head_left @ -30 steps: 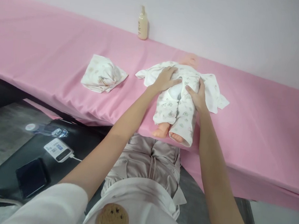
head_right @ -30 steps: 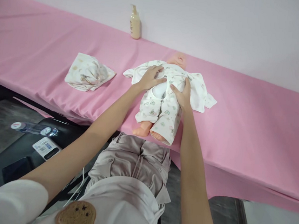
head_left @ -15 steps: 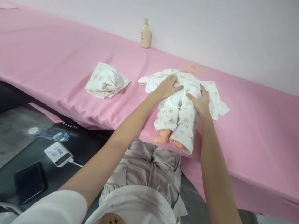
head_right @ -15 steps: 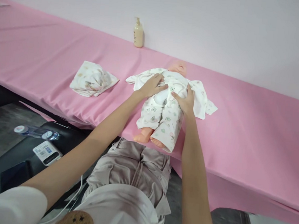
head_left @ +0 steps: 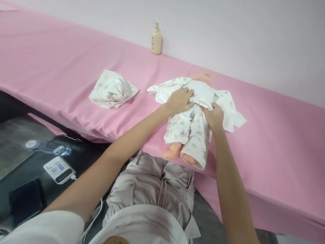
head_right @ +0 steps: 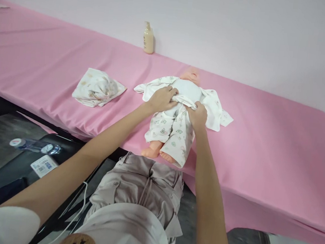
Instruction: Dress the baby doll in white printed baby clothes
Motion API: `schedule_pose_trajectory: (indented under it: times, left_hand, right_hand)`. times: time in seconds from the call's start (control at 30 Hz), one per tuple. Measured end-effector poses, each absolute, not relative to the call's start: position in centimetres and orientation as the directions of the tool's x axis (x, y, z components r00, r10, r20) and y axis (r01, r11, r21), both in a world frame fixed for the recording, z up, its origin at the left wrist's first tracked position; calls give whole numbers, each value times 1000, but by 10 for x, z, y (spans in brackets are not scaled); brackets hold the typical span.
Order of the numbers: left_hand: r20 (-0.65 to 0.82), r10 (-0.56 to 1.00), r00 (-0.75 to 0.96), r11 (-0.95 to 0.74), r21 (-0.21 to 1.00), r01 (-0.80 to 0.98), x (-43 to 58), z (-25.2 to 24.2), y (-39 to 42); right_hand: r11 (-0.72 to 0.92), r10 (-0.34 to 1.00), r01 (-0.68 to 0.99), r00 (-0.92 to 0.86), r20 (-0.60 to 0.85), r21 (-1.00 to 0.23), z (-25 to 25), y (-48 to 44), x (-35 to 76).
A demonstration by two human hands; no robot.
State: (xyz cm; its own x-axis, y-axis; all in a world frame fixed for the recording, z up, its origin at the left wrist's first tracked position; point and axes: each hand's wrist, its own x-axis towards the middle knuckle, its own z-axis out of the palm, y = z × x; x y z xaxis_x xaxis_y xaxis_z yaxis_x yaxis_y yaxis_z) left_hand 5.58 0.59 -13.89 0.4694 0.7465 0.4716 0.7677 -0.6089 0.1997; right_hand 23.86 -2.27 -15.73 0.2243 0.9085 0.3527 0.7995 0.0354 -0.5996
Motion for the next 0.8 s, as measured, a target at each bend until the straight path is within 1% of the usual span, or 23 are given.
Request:
schedule_pose_trajectory:
  times: [0.1,0.17,0.23,0.33,0.37,0.43,0.5,0.57,0.63,0.67,0.8]
  left_hand:
    - [466,706,534,-663,170,729,46,-144,-12]
    - [452,673,585,-717,206,666,37,-149,-23]
    - [451,660,601,-742,264,616,30,-155,-30]
    - [463,707,535,-694,309,650,26,-158,-39]
    - [460,726,511,-671,316,671,25,-157,-42]
    - [427,753,501,-647,342,681,22,-154,-49]
    - [356,755,551,-656,392,645,17,-151,-57]
    - [284,748,600,-659,431,617,12,-150,-64]
    - [251,762,598,-639,440,630,9,-152,-71]
    - [253,777,577,-624,432,651,9,-154,-73]
    - [306,806,507,-590,333,736,16,-160,-81]
  right_hand:
    - [3,917,877,189,350,-481,-162,-42,237]
    - [-23,934,899,175,311,-438,-167,-59,237]
    - [-28,939,906,168,299,-422,-171,-73,237]
    - [18,909,939,128,397,-344,-174,-86,235]
    - [52,892,952,91,442,-301,-174,-88,233]
    - [170,860,957,-29,509,-233,-171,-91,232]
    - [323,840,913,-156,520,-249,-168,-95,233]
    - [422,840,849,-235,489,-317,-167,-102,236]
    - [424,855,830,-234,463,-363,-166,-110,238]
    - [402,860,841,-211,464,-362,-167,-113,238]
    - [312,840,904,-119,530,-292,-170,-120,233]
